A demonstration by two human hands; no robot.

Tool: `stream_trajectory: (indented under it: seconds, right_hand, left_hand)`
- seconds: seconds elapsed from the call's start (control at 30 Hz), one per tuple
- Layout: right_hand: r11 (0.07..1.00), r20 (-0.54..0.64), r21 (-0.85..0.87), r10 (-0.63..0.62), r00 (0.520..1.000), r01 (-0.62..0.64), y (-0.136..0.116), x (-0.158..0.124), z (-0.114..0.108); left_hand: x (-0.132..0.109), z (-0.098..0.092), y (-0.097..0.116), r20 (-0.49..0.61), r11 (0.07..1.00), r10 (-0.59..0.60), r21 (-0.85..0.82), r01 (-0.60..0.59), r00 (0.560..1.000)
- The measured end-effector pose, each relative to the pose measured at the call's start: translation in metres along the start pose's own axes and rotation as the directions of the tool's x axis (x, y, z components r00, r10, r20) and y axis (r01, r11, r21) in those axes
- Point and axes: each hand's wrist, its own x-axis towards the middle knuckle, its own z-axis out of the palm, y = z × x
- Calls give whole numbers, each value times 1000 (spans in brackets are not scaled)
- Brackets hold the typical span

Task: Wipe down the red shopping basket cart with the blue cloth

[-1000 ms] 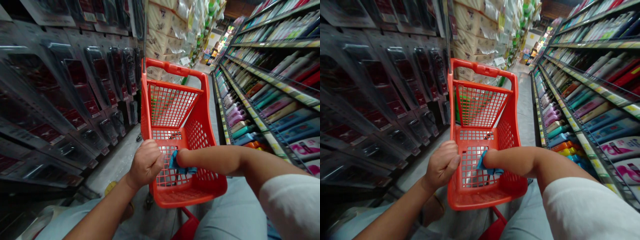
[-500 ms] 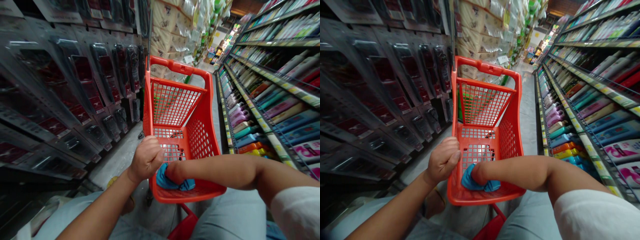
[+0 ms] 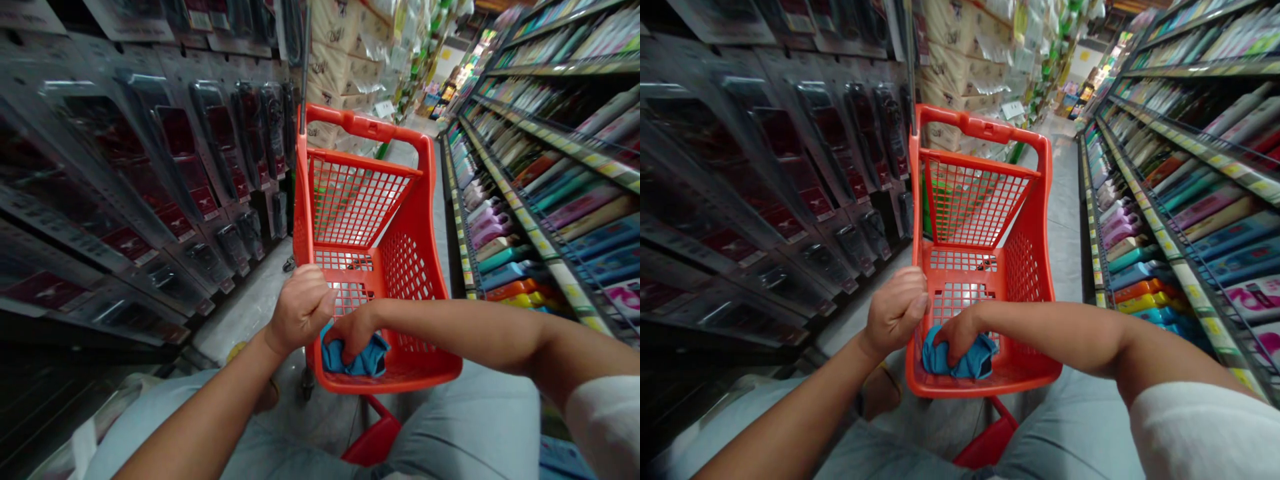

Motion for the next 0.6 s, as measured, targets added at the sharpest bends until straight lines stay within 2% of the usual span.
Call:
stream_trajectory:
  seconds: [0.07, 0.13, 0.2, 0.23, 0.3, 0.37, 0.43, 0.47, 0.53, 0.6]
  right_hand:
    - [996, 76, 61, -67, 995, 62, -10, -20, -8]
    - [980, -10, 133, -151, 988, 151, -21, -43, -12]
    - [974, -125, 128, -173, 977, 189, -27, -62, -10]
    - [983, -141, 85, -149, 979, 161, -26, -70, -7]
    - [996, -85, -85, -7, 996, 0, -20, -80, 2]
    - [935, 9, -303, 197, 980, -185, -11, -85, 11]
    - [875, 31, -412, 290, 956, -252, -6, -89, 16]
    - [892, 12, -388, 257, 966, -233, -6, -91, 17]
    - [970, -65, -226, 73, 995, -86, -11, -95, 14]
    - [994, -137, -94, -76, 988, 64, -18, -101, 11]
  left_hand:
    - [-1, 0, 0, -4, 1000, 3, 2, -3, 1000]
    - [-1, 0, -1, -6, 1000, 5, -4, -5, 1000]
    - [-2, -1, -1, 2, 1000, -6, -8, 6, 1000]
    - [-2, -1, -2, 9, 1000, -17, -8, 17, 1000]
    - [-2, -2, -1, 25, 999, -34, -7, 34, 999]
    - [-1, -2, -1, 37, 999, -28, -14, 28, 999]
    - [0, -3, 0, 44, 1000, -9, -25, 10, 999]
    - [1, -4, 1, 51, 1000, -2, -27, 3, 999]
    - [3, -7, 2, 75, 1000, -3, -11, 4, 997]
    - [5, -12, 2, 121, 1000, -10, 28, 6, 993]
